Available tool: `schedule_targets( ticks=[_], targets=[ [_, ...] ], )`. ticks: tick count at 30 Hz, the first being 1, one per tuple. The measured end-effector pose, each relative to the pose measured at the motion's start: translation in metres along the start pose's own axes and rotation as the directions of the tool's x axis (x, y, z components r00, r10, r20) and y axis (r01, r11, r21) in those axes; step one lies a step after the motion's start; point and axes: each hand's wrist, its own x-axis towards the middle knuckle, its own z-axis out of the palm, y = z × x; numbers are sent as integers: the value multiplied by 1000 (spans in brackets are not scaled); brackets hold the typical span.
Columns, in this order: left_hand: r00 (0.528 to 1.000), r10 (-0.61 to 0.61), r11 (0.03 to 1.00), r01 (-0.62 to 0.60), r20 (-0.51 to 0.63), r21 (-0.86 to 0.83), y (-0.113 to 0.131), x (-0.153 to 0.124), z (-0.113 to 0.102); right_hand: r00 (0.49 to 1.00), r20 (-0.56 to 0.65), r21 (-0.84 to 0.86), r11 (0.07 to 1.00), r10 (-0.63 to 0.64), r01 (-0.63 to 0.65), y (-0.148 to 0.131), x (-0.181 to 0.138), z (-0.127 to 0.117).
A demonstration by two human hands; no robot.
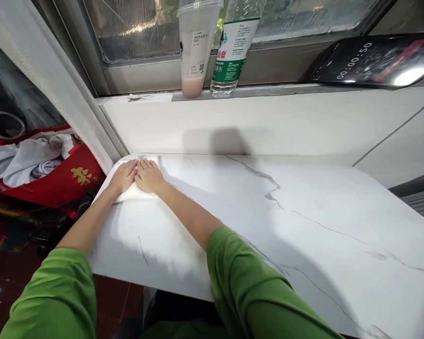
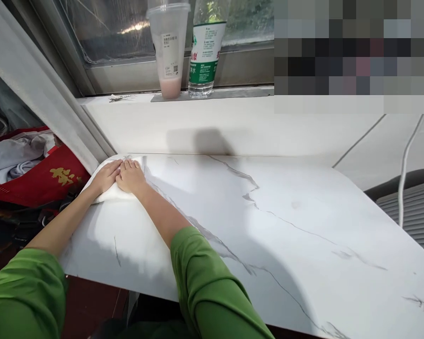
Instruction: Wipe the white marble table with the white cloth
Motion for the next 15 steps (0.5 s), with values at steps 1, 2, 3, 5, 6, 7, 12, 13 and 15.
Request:
schedule_targets(
  ticks=[1, 2, 3, 5, 6, 7, 12, 13, 15],
  targets=[
    [1000, 9, 1000, -9, 2, -8, 3, 14, 2, 1000, -5, -2, 1000, 24, -24, 10, 5, -2],
    [1000, 20, 1000, -20, 3, -13, 7, 25, 4, 999, -10, -5, 999, 42, -42, 18, 9, -4],
    [1000, 32, 999, -32, 2, -15, 11, 33, 6, 998, -17, -9, 998, 55, -55, 25, 11, -5],
    [999, 49, 999, -49, -1, -10, 20, 40, 8, 997, -25, -16, 998, 68, -69, 35, 9, -8],
    [999, 51, 999, -51, 1, -5, 25, 39, 9, 997, -26, -17, 997, 71, -71, 38, 6, -8],
    [999, 48, 999, -48, 8, 0, 29, 36, 9, 997, -25, -17, 997, 73, -73, 39, 0, -9],
    [995, 58, 998, -58, 83, 1, 58, 2, 7, 996, -23, -27, 996, 89, -90, 32, -46, -14],
    [993, 72, 997, -72, 91, 0, 66, -7, 7, 996, -29, -35, 996, 87, -88, 30, -58, -16],
    [992, 92, 996, -93, 87, 3, 83, -28, 8, 997, -45, -55, 996, 60, -63, 26, -84, -21]
  ],
)
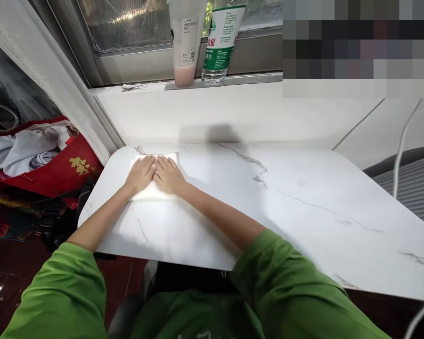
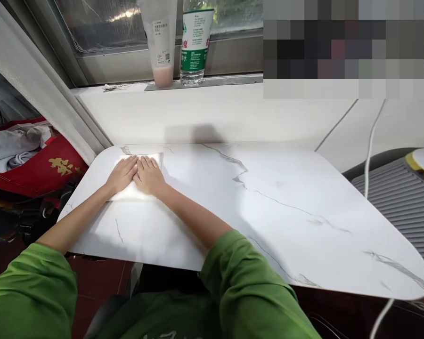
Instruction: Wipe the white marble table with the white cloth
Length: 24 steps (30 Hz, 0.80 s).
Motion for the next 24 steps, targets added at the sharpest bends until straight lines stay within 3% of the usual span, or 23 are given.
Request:
schedule_targets(
  ticks=[6, 10, 13, 15, 18, 21, 24],
  targets=[
    [997, -14, 999, 12, -78, -30, 71, -73, 13, 983, 34, -17, 983, -182, 183, 3, -89, -26],
    [992, 121, 992, -122, -29, -28, 110, -115, 15, 971, 87, -15, 974, -225, 227, 9, -146, -49],
    [978, 206, 977, -207, -17, -42, 127, -125, 15, 969, 167, 1, 982, -184, 187, 13, -169, -65],
    [972, 235, 970, -235, -5, -65, 132, -116, 17, 964, 242, 3, 993, -113, 116, 16, -169, -72],
    [971, 236, 969, -233, 27, -82, 136, -81, 22, 953, 300, -40, 998, 53, -43, 27, -149, -72],
    [979, 195, 980, -191, 60, -59, 138, -26, 27, 964, 210, -96, 985, 163, -146, 54, -113, -65],
    [983, 174, 985, -173, 61, -22, 149, 33, 33, 979, 59, -118, 976, 193, -185, 100, -79, -60]
  ],
)
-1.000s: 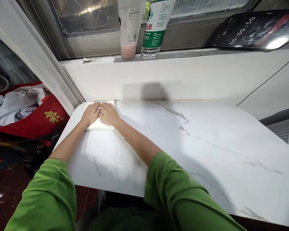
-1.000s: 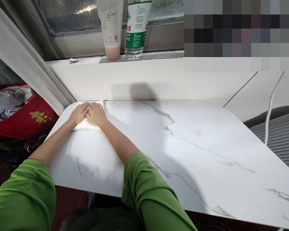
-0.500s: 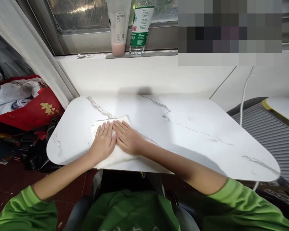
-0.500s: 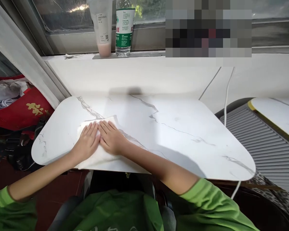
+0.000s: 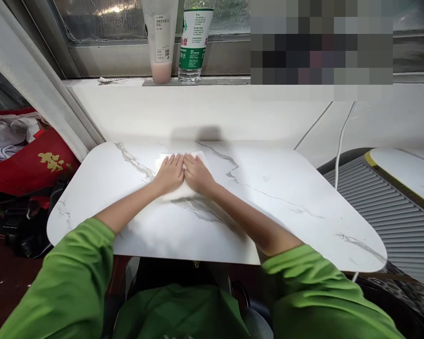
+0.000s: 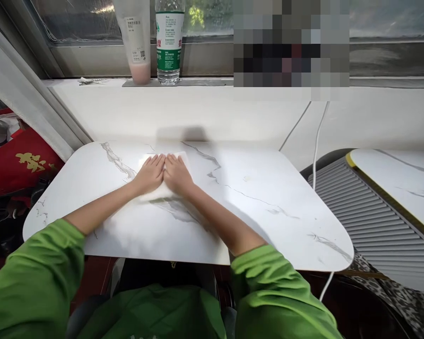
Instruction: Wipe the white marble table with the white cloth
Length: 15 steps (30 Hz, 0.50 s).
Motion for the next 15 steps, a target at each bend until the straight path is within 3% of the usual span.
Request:
schedule_targets(
  ticks=[4, 7, 11, 15],
  targets=[
    [996, -53, 998, 56, -75, 36, 16, 61, 8, 999, -45, 23, 999, 24, -23, 60, 34, -2],
    [995, -57, 998, 60, -86, 33, 32, 79, 15, 998, -45, 31, 998, 50, -48, 85, 33, -7],
    [999, 7, 1000, -6, -47, 22, 45, 68, 18, 990, -35, -24, 990, 136, -137, 81, 3, -12],
    [995, 101, 995, -101, 27, 24, 58, 30, 14, 991, 0, -103, 986, 132, -131, 59, -48, -14]
  ],
)
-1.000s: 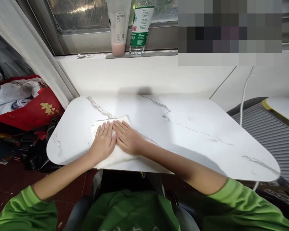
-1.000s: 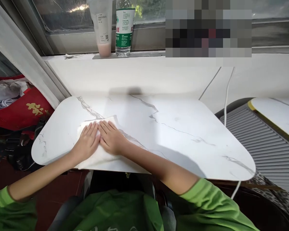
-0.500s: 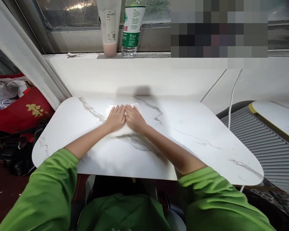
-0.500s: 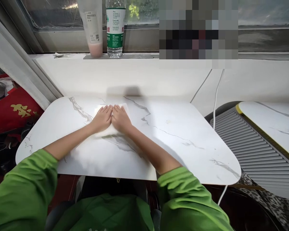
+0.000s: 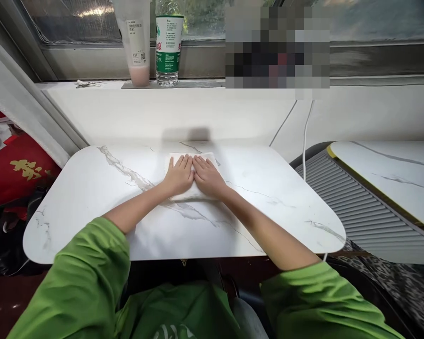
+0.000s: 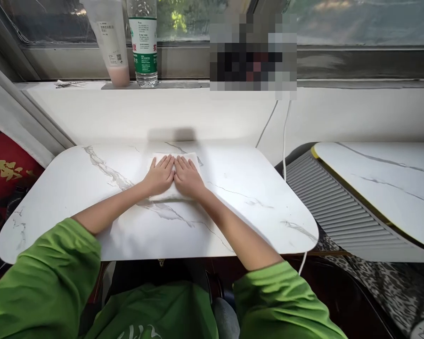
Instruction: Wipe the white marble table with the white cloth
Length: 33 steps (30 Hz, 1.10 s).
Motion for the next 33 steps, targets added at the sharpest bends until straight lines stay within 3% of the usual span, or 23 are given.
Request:
schedule_targets(
  ticks=[7, 11, 16, 25, 28, 33],
  targets=[
    [994, 91, 994, -95, 65, 55, 48, -78, -1, 982, -126, -32, 990, -140, 137, -16, -103, 4],
    [984, 154, 985, -160, 85, 71, 63, -92, -1, 965, -190, -11, 983, -181, 182, -14, -128, 4],
    [987, 125, 991, -130, 99, 43, 63, -57, -2, 981, -159, 23, 993, -111, 116, 5, -102, 1],
    [992, 97, 995, -97, 82, -3, 43, 74, 5, 993, -101, 49, 997, 58, -53, 78, 7, -9],
    [992, 93, 996, -93, 80, -7, 41, 88, 8, 991, -107, 67, 996, 74, -67, 86, 17, -10],
    [991, 106, 994, -106, 81, 3, 42, 75, 9, 963, -240, 257, 965, 125, -61, 84, 1, -3]
  ],
)
